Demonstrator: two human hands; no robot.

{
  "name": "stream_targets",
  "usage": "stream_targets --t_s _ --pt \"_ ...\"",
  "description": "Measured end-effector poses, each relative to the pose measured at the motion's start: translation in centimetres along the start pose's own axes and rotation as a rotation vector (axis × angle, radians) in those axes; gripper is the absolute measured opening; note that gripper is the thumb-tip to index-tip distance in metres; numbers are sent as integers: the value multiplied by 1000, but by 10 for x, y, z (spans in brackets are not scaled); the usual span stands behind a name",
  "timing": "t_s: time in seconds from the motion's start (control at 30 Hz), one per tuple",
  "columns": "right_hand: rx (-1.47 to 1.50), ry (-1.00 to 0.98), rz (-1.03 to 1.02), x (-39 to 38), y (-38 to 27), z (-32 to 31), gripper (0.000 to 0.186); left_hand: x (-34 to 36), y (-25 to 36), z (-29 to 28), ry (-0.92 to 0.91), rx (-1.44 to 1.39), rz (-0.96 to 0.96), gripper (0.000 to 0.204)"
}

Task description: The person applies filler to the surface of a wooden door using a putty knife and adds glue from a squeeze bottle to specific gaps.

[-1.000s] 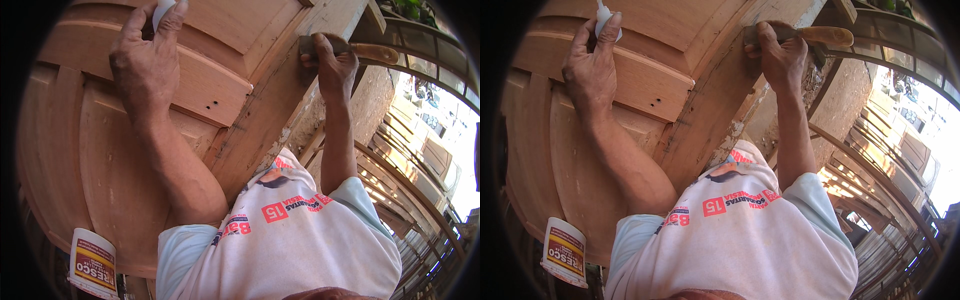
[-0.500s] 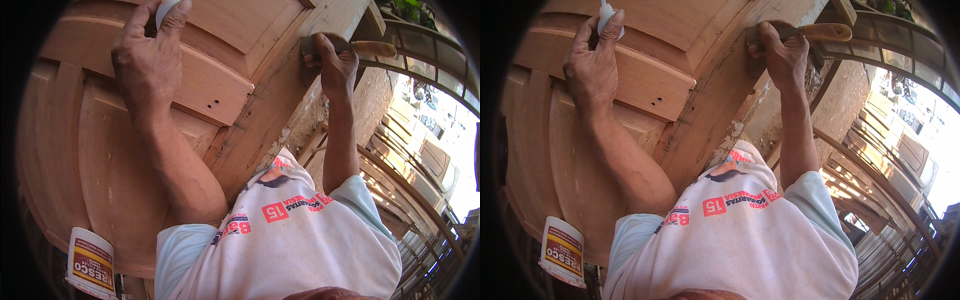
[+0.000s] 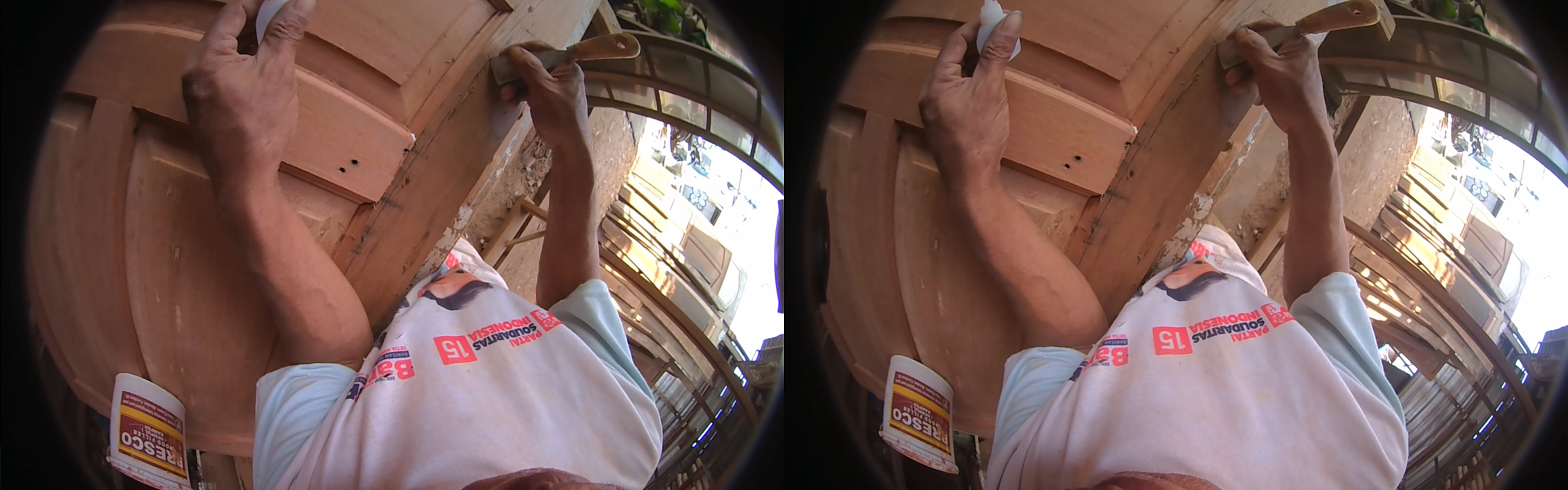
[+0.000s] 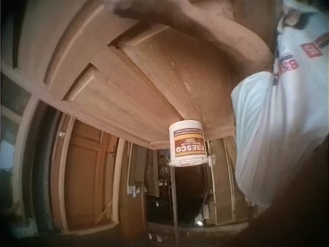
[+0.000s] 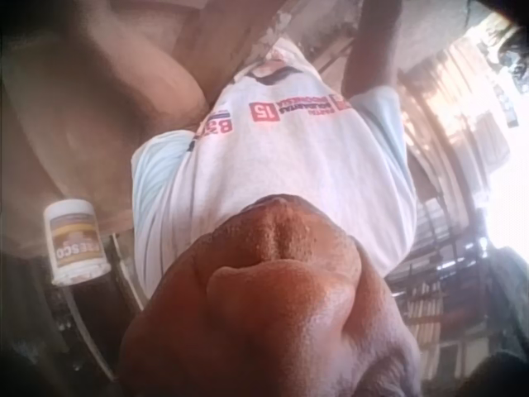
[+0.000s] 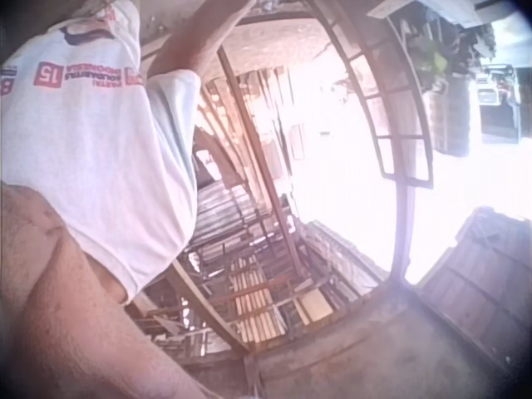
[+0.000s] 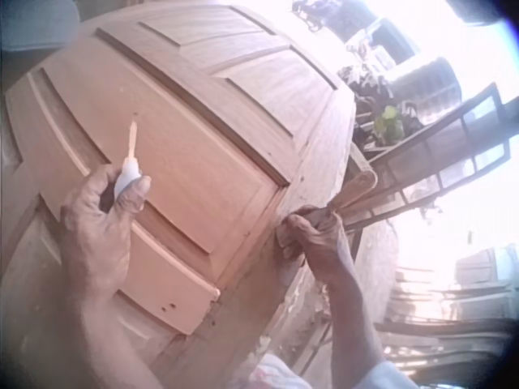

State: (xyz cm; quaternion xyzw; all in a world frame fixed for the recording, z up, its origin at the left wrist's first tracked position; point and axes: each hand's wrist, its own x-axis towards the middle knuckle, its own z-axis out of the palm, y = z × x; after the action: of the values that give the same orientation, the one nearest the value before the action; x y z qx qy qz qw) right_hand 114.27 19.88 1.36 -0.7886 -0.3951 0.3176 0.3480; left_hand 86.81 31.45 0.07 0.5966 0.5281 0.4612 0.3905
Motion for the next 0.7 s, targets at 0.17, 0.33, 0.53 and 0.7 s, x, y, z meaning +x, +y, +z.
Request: stream_targets --t_s 0.17,0.33,0.53,0.7 --pt "48 57 8 -9 -10 11 27 -4 11 0 19 -5 -37 34" --pt "90 72 39 -11 -10 14 25 -2 5 -1 -3 -45 -10 33" --pt "13 113 60 -23 -21 25 25 -2 6 -4 -7 -118 -57 34" --pt "-45 95 56 -29 -22 26 24 1 12 -9 -18 -82 -108 35"
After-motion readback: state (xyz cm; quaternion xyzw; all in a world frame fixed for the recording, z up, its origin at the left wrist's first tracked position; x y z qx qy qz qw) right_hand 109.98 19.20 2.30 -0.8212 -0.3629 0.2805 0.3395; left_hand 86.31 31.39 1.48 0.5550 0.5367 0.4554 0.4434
